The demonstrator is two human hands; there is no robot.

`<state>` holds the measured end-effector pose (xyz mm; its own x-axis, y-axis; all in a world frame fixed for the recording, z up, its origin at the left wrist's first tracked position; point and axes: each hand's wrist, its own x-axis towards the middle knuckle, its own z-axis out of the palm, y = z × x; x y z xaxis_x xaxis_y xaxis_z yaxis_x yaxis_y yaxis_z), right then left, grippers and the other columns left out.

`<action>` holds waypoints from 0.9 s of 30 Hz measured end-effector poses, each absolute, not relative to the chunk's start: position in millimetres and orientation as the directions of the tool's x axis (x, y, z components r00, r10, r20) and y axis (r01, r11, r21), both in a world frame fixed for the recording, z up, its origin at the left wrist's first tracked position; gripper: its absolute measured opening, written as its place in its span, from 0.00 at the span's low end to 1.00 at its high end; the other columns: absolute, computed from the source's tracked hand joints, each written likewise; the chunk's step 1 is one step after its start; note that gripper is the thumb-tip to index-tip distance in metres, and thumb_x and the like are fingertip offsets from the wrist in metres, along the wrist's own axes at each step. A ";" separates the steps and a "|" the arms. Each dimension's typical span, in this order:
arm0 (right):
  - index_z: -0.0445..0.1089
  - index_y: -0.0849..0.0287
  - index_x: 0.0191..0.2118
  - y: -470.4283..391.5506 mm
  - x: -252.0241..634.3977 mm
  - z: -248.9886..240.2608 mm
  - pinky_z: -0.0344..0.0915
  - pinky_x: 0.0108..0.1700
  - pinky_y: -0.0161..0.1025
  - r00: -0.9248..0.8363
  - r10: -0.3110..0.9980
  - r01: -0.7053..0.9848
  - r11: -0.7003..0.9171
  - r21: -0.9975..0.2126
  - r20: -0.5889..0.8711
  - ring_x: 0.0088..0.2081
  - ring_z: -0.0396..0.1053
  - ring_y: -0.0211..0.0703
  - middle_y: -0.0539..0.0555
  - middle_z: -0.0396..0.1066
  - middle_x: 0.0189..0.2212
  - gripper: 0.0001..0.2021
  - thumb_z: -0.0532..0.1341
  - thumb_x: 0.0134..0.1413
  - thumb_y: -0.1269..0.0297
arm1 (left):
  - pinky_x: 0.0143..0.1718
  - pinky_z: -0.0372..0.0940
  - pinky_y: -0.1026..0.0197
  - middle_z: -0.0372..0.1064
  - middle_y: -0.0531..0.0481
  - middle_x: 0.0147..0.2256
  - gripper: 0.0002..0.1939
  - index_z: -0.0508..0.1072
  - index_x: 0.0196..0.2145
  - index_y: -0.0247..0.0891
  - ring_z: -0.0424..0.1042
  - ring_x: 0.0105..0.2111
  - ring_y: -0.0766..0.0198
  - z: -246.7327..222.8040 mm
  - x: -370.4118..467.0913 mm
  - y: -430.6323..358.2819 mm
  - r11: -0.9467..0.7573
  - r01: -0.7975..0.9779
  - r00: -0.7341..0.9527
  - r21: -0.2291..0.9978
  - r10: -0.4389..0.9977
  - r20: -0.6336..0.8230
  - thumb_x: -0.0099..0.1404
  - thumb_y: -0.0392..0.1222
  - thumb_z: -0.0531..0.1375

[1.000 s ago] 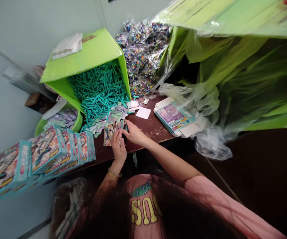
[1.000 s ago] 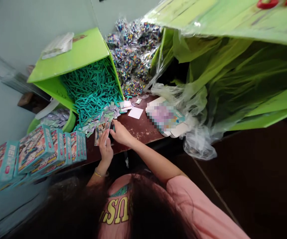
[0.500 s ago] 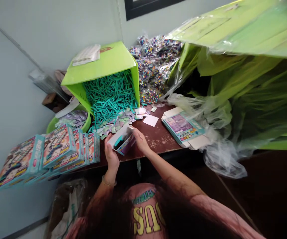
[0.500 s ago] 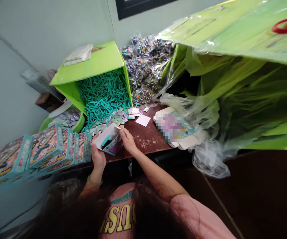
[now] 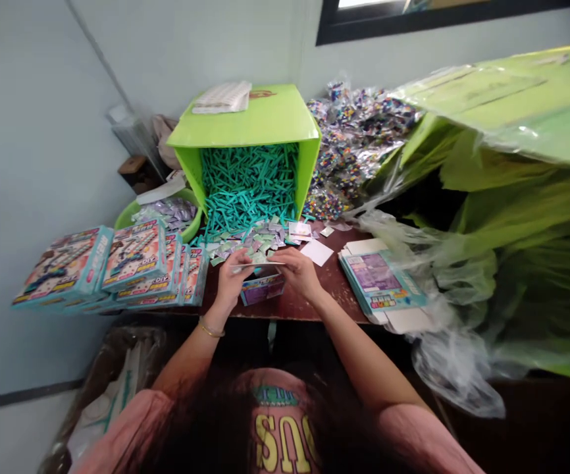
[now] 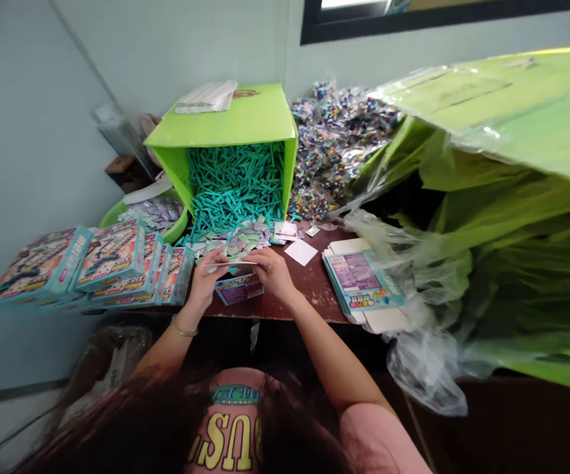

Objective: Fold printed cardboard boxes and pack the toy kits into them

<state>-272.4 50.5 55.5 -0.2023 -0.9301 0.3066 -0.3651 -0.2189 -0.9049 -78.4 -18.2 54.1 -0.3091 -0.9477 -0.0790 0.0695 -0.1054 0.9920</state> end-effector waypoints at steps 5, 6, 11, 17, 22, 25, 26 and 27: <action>0.80 0.52 0.49 53.5 -276.9 63.2 0.70 0.45 0.46 0.024 -0.899 -0.679 -0.335 -0.653 0.437 0.43 0.73 0.50 0.58 0.79 0.43 0.14 0.57 0.69 0.61 | 0.58 0.63 0.52 0.78 0.46 0.47 0.23 0.75 0.54 0.40 0.74 0.51 0.54 42.0 -63.9 -6.9 -0.082 0.252 -0.358 0.964 -0.933 0.015 0.61 0.44 0.66; 0.79 0.53 0.52 54.9 -275.0 66.8 0.69 0.47 0.48 0.088 -0.901 -0.717 -0.352 -0.601 0.424 0.44 0.73 0.51 0.59 0.79 0.46 0.15 0.58 0.69 0.59 | 0.58 0.63 0.51 0.78 0.46 0.47 0.23 0.75 0.54 0.41 0.75 0.51 0.53 40.1 -62.1 -6.1 -0.093 0.258 -0.368 0.962 -0.930 0.008 0.61 0.44 0.65; 0.76 0.51 0.57 62.5 -257.9 80.3 0.67 0.52 0.51 0.155 -0.914 -0.774 -0.348 -0.529 0.376 0.48 0.73 0.51 0.58 0.76 0.53 0.18 0.54 0.72 0.54 | 0.59 0.63 0.51 0.77 0.46 0.50 0.20 0.75 0.54 0.42 0.74 0.53 0.54 37.6 -60.1 -9.5 -0.067 0.237 -0.373 0.969 -0.927 0.027 0.64 0.43 0.63; 0.79 0.49 0.52 64.4 -253.0 76.2 0.72 0.48 0.44 0.092 -0.914 -0.786 -0.310 -0.535 0.395 0.45 0.76 0.47 0.55 0.79 0.49 0.14 0.57 0.71 0.59 | 0.59 0.64 0.52 0.76 0.47 0.52 0.21 0.76 0.54 0.43 0.73 0.54 0.54 37.7 -56.2 -10.9 -0.088 0.210 -0.462 0.974 -0.887 0.019 0.64 0.38 0.57; 0.81 0.50 0.49 66.5 -252.1 83.4 0.74 0.45 0.41 0.055 -0.906 -0.812 -0.285 -0.509 0.419 0.43 0.79 0.45 0.54 0.81 0.46 0.12 0.59 0.70 0.62 | 0.60 0.63 0.46 0.75 0.42 0.54 0.22 0.76 0.54 0.38 0.71 0.56 0.49 31.0 -50.1 -7.2 -0.057 0.285 -0.494 0.957 -0.864 0.096 0.67 0.46 0.52; 0.80 0.49 0.49 69.2 -255.5 85.0 0.72 0.52 0.47 0.154 -0.895 -0.817 -0.354 -0.456 0.419 0.46 0.78 0.47 0.54 0.81 0.46 0.12 0.59 0.69 0.62 | 0.63 0.61 0.41 0.70 0.40 0.59 0.24 0.73 0.57 0.39 0.67 0.61 0.45 28.5 -41.3 -4.1 0.136 0.218 -0.520 0.967 -0.822 0.233 0.69 0.52 0.55; 0.80 0.49 0.50 71.4 -256.9 83.1 0.70 0.57 0.51 0.217 -0.886 -0.804 -0.400 -0.439 0.410 0.48 0.77 0.48 0.55 0.80 0.48 0.12 0.59 0.69 0.61 | 0.63 0.60 0.41 0.68 0.39 0.61 0.22 0.74 0.56 0.40 0.66 0.62 0.45 27.9 -37.5 -3.5 0.242 0.154 -0.530 0.958 -0.798 0.287 0.69 0.52 0.57; 0.79 0.49 0.51 74.2 -258.2 79.9 0.66 0.62 0.55 0.276 -0.873 -0.785 -0.446 -0.430 0.402 0.52 0.76 0.50 0.55 0.79 0.51 0.12 0.60 0.69 0.60 | 0.63 0.60 0.41 0.66 0.40 0.62 0.20 0.75 0.55 0.42 0.66 0.62 0.47 27.0 -33.7 -3.6 0.351 0.091 -0.545 0.932 -0.766 0.342 0.69 0.51 0.59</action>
<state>-258.2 74.2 79.9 0.2756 -0.8734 0.4015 -0.7853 -0.4455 -0.4299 -33.7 -3.6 27.0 -0.5452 -0.7655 0.3416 0.0905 0.3514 0.9318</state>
